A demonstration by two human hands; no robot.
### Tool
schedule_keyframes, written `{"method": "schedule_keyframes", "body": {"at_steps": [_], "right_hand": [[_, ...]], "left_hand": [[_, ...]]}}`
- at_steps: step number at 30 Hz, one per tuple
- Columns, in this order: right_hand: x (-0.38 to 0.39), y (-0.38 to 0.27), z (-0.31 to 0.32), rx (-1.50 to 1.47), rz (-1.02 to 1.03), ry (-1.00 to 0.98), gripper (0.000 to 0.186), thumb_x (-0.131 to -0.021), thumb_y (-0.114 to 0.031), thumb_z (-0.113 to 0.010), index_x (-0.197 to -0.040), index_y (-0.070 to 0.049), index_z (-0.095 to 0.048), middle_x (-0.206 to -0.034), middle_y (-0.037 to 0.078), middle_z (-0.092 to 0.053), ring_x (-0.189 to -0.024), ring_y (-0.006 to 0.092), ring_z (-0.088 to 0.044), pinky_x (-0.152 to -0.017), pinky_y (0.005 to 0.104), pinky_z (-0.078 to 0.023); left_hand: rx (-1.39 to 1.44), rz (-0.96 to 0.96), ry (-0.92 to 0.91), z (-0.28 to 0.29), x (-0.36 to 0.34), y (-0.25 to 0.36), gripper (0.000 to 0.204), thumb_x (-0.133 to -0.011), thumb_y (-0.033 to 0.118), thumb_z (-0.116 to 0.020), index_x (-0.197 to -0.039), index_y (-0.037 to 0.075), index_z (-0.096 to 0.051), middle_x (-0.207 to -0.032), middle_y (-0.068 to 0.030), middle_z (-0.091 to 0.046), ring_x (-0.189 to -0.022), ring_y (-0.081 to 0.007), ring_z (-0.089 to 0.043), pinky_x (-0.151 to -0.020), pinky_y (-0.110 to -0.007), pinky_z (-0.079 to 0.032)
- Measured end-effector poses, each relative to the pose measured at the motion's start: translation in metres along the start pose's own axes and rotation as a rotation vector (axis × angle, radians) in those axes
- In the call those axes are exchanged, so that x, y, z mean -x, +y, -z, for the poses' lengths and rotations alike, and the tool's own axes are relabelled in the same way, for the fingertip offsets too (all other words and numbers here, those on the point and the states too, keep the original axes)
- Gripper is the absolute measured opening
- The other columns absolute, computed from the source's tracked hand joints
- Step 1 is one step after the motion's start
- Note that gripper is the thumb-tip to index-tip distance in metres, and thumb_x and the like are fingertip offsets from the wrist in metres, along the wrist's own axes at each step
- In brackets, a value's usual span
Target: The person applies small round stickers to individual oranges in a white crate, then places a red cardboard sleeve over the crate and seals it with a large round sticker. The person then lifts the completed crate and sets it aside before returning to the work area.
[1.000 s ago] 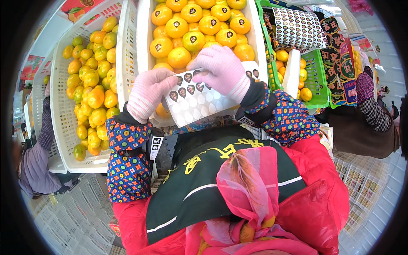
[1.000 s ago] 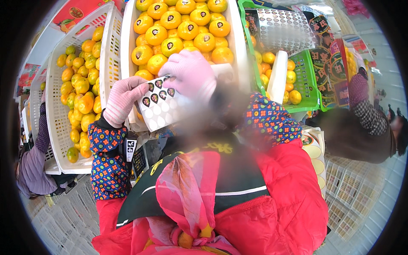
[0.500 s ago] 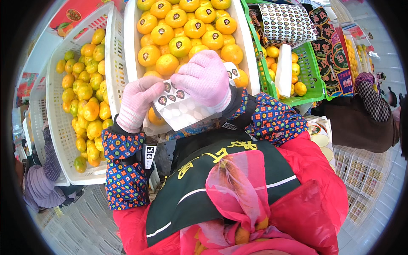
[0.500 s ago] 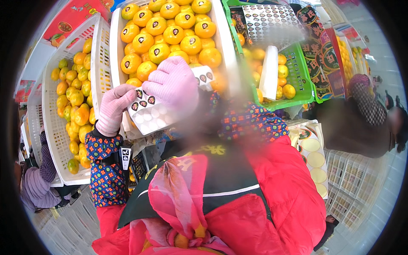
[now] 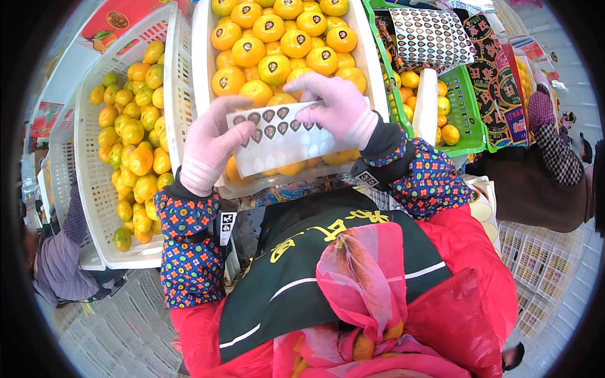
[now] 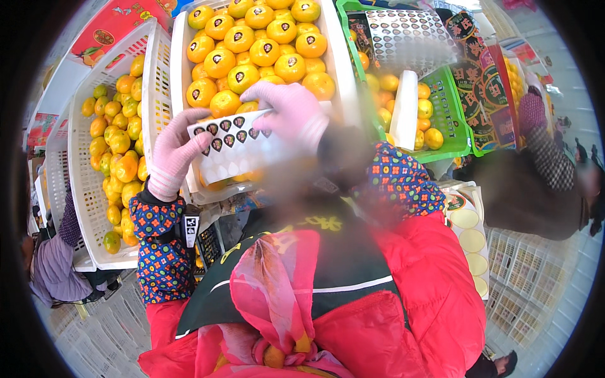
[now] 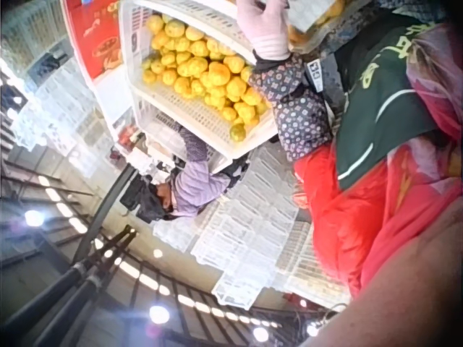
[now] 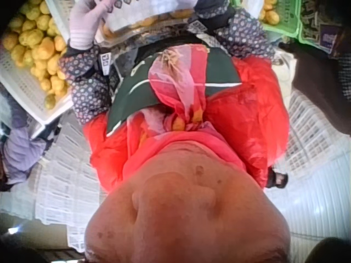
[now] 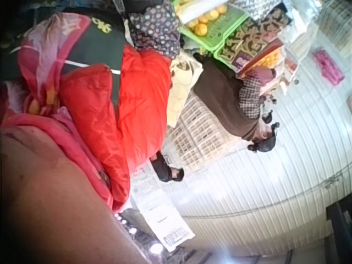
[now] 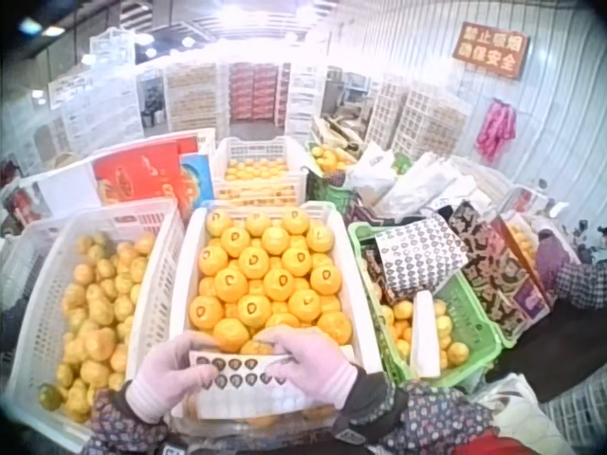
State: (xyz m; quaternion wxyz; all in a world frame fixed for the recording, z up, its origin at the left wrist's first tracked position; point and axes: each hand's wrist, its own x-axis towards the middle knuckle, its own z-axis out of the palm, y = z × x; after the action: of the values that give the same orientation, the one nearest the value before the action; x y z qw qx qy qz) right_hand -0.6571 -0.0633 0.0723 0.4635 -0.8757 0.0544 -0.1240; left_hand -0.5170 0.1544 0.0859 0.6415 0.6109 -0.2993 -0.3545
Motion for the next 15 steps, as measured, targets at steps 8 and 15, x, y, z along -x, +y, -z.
{"method": "schedule_keyframes", "body": {"at_steps": [8,15], "right_hand": [[-0.015,0.011,0.017,-0.307,-0.261,0.078,0.030,-0.086,-0.004,-0.072,-0.116,-0.003,-0.066,-0.075,0.002,-0.063,-0.060,0.0080,-0.061,-0.050,0.0243,-0.050],[-0.018,-0.001,0.021,-0.333,-0.223,0.037,0.026,-0.087,-0.006,-0.071,-0.113,-0.004,-0.068,-0.077,0.001,-0.065,-0.065,0.0069,-0.061,-0.056,0.0231,-0.050]], "left_hand": [[-0.571,-0.201,0.010,0.021,0.000,0.005,0.025,-0.076,0.011,-0.082,-0.098,0.005,-0.075,-0.117,-0.0116,-0.064,-0.121,-0.0244,-0.056,-0.103,-0.035,-0.043],[-0.380,0.004,0.011,0.025,-0.003,-0.009,0.035,-0.080,0.013,-0.082,-0.111,0.001,-0.070,-0.110,-0.0075,-0.067,-0.106,-0.0171,-0.063,-0.092,-0.030,-0.050]]}}
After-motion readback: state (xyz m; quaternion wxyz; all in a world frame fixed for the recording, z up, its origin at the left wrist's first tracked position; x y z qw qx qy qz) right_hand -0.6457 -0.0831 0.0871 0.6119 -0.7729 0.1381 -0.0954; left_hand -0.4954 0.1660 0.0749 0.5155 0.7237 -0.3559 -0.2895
